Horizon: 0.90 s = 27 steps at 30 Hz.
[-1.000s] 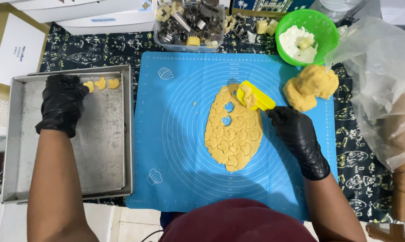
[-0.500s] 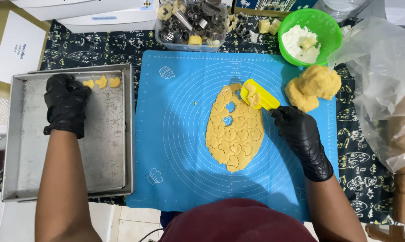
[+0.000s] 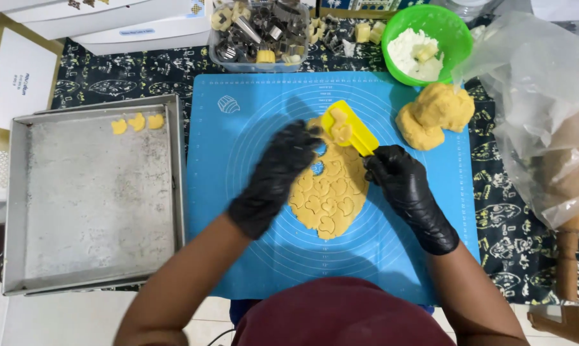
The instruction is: Lifting cut-out cookie dough shapes from a mat and placing them on a baking tray using a spatula.
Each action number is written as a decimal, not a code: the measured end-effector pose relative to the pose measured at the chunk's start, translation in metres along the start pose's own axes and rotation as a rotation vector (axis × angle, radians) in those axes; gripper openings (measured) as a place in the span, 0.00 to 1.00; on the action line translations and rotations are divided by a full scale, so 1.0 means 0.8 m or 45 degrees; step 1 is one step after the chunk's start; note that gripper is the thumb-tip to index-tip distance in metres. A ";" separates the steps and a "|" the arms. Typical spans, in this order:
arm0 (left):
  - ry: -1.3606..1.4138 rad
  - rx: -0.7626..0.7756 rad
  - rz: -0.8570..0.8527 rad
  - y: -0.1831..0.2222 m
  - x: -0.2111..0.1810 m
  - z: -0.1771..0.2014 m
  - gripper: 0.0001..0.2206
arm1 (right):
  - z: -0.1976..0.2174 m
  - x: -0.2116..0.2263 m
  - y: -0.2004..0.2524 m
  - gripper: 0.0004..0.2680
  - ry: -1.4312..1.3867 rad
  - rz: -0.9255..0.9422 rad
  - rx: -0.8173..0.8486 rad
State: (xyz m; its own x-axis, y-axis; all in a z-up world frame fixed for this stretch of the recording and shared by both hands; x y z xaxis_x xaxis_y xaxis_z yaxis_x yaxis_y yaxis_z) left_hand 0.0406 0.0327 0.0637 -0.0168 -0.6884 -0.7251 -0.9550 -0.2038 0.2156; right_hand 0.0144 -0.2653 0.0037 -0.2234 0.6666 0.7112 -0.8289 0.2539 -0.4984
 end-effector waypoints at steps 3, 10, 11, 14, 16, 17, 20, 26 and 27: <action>0.109 0.027 0.068 0.009 0.048 -0.022 0.21 | 0.010 0.018 -0.010 0.08 0.177 0.246 0.027; 0.366 0.094 0.243 0.014 0.108 -0.023 0.24 | 0.025 0.057 -0.019 0.06 0.703 0.718 -0.038; 0.364 0.095 0.241 0.013 0.115 -0.023 0.24 | 0.027 0.064 -0.021 0.06 0.701 0.717 -0.040; 0.464 0.115 0.310 0.010 0.138 -0.021 0.25 | 0.035 0.078 -0.026 0.07 0.825 0.778 -0.131; 0.570 0.127 0.385 0.009 0.153 -0.018 0.27 | 0.038 0.071 -0.027 0.06 0.487 0.664 -0.059; 0.572 0.127 0.383 0.008 0.154 -0.018 0.27 | 0.038 0.071 -0.027 0.06 0.486 0.667 -0.058; 0.636 0.134 0.386 0.005 0.153 -0.016 0.23 | 0.034 0.065 -0.028 0.05 0.512 0.652 -0.054; 0.542 0.158 0.297 -0.022 0.162 0.009 0.23 | 0.027 0.041 -0.028 0.05 0.620 0.752 -0.093; 0.589 0.096 0.361 -0.023 0.158 0.009 0.22 | 0.033 0.036 -0.032 0.06 0.363 0.509 -0.104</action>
State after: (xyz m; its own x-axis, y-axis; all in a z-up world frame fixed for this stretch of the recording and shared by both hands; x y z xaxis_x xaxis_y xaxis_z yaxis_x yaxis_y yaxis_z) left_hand 0.0543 -0.0454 -0.0365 -0.1608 -0.9468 -0.2788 -0.9509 0.0729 0.3007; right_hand 0.0161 -0.2712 0.0497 -0.3572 0.8851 0.2983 -0.6615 -0.0143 -0.7498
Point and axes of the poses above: each hand's wrist, its own y-axis away from the middle knuckle, its own z-axis out of the back of the hand, x = y × z, the point moved 5 cm from there along -y, towards the middle knuckle, and after that the axes turned 15 degrees about -x, right-handed, at the moved point
